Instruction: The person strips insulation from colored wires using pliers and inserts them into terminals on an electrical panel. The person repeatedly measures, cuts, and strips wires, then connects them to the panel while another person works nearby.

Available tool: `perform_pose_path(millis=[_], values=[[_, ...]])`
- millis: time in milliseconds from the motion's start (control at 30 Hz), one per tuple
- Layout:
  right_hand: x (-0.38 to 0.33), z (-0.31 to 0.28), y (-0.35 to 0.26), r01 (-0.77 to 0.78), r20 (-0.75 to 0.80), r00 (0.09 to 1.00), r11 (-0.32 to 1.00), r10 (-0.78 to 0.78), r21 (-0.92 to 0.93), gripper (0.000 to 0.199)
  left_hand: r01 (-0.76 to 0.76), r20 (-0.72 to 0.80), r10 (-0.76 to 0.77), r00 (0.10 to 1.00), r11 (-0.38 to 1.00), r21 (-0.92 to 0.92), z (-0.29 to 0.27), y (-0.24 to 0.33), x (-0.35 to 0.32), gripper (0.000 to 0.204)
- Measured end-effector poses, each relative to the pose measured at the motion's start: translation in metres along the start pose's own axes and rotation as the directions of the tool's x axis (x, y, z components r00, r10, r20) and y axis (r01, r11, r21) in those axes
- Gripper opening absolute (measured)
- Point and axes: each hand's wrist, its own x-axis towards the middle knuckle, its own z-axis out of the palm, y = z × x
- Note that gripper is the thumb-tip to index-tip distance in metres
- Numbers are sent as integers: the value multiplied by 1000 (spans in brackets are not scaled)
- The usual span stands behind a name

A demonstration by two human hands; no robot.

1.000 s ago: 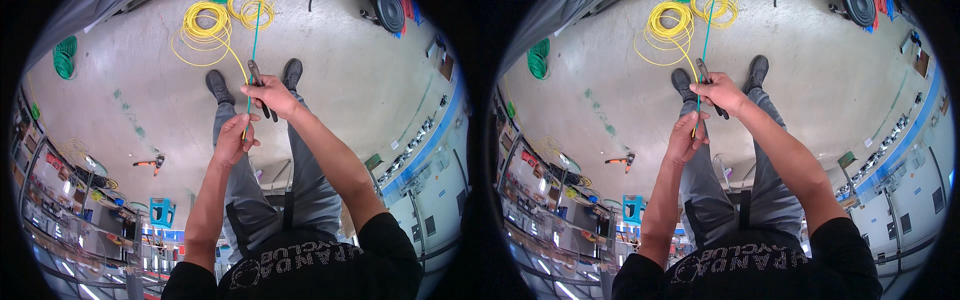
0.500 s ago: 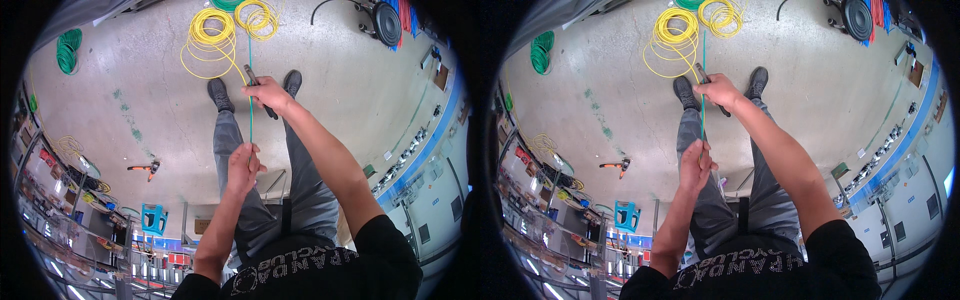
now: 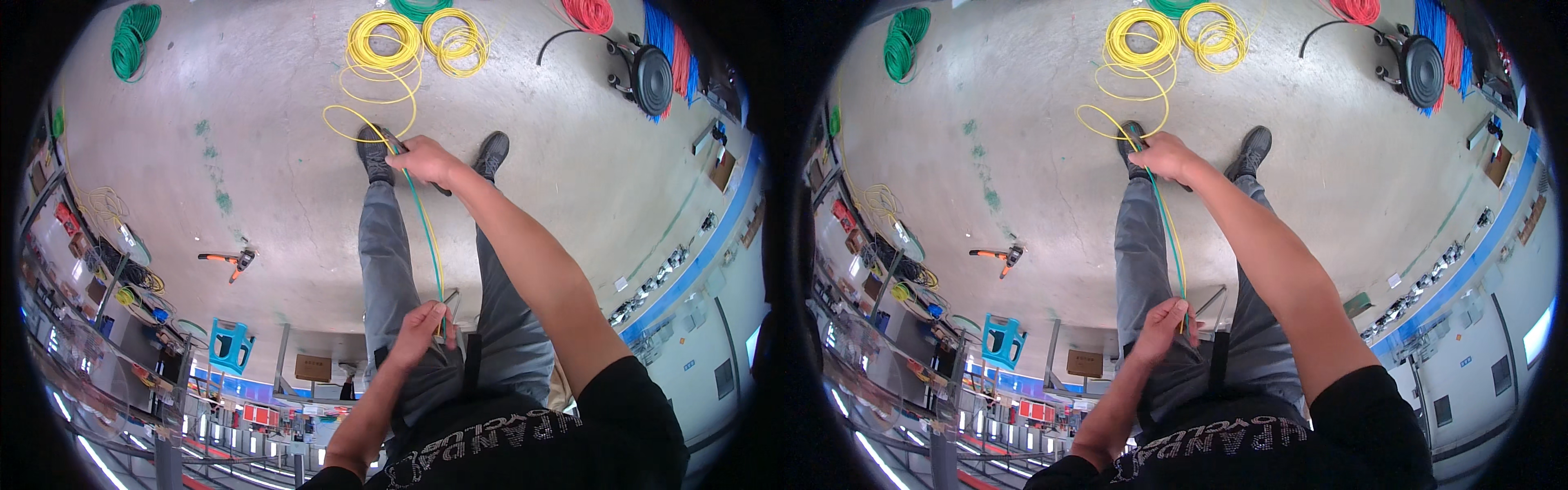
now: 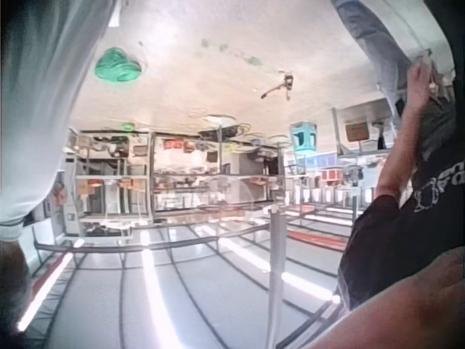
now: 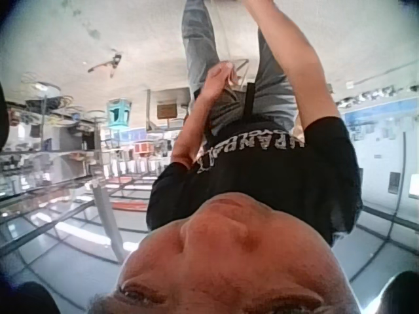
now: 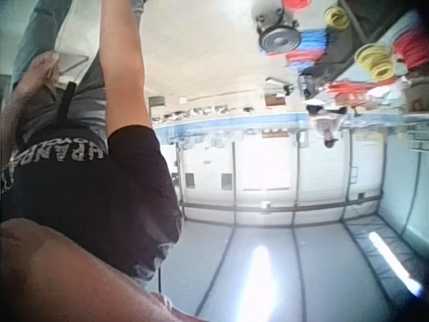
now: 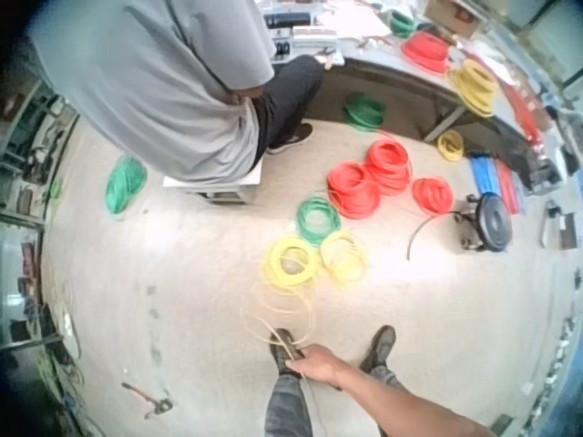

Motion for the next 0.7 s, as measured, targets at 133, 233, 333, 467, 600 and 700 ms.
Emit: perform_pose_path(millis=[133, 233, 333, 467, 600, 700], values=[[-7, 3, 12, -3, 54, 999, 982, -7, 187, 25, -46, -157, 57, 986, 997, 67, -74, 51, 65, 56], [-17, 18, 9, 57, 34, 997, 983, -64, 176, 26, -253, -274, 247, 929, 967, 13, -92, 137, 137, 52], [-27, 31, 4, 115, 37, 991, 962, -128, 249, 30, -259, -118, 246, 962, 959, -118, -90, 180, 177, 43], [-26, 25, 8, 108, 52, 991, 962, -125, 252, 29, -275, -41, 275, 961, 920, -278, -83, 182, 181, 31], [-18, 34, 10, 137, 76, 985, 971, -154, 195, 30, -381, -184, 342, 921, 891, -249, -83, 176, 181, 24], [-13, 36, 11, 152, 113, 977, 964, -180, 219, 29, -439, -265, 383, 885, 876, -198, -85, 176, 187, 22]])
